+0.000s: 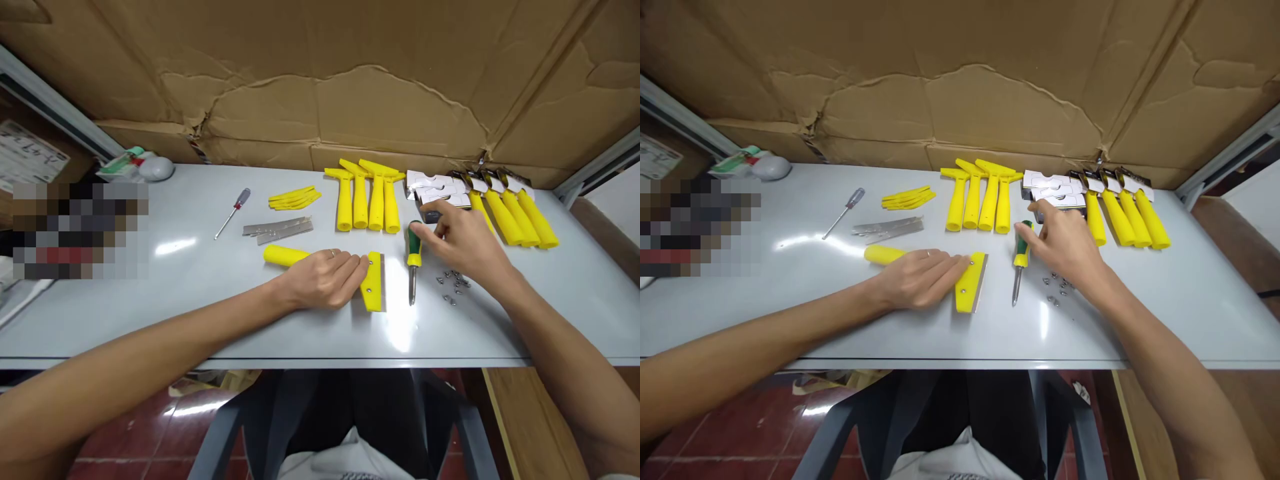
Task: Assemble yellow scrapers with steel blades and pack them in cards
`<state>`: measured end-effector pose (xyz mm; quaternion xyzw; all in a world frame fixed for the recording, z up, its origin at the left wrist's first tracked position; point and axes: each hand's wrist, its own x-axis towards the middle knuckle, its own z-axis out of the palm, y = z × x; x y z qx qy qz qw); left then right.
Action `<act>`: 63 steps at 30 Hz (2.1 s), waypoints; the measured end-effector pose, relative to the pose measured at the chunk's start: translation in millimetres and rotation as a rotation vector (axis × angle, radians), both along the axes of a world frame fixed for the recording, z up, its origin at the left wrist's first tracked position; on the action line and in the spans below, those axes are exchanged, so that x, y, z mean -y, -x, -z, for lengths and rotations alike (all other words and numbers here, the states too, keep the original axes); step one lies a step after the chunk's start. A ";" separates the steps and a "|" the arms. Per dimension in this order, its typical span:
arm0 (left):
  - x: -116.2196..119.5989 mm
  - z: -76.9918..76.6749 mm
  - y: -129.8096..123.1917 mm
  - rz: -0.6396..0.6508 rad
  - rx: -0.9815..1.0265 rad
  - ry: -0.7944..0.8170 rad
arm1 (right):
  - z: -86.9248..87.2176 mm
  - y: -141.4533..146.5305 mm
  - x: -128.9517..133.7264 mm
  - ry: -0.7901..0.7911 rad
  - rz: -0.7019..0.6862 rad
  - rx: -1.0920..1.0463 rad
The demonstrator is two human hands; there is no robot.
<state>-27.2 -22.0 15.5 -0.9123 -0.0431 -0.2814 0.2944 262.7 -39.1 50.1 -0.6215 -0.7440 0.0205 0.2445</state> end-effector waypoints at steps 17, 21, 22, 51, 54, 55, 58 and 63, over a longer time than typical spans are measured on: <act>-18.3 -4.2 -15.0 0.101 -0.016 -0.308 | 7.7 23.8 1.4 -0.163 -0.262 -1.063; -15.4 -4.0 -15.0 0.095 -0.005 -0.318 | 3.6 37.8 11.7 -0.295 -0.310 -1.059; -15.1 -3.7 -15.0 0.096 -0.001 -0.316 | 2.6 39.9 13.4 -0.295 -0.313 -1.053; -12.9 0.4 -18.2 0.082 0.023 -0.320 | -24.3 59.5 -8.5 -0.418 -0.675 -0.355; -13.0 1.2 -17.8 0.074 0.002 -0.318 | -22.1 54.8 -10.4 -0.266 -0.714 -0.583; -13.1 1.4 -17.7 0.076 0.002 -0.319 | -20.9 53.4 -10.2 -0.229 -0.714 -0.662; -13.4 2.2 -17.7 0.081 0.007 -0.312 | -18.1 50.7 -10.2 -0.230 -0.673 -0.793; -12.9 1.8 -18.2 0.103 0.007 -0.302 | -12.7 50.0 -12.6 -0.498 -0.513 -0.771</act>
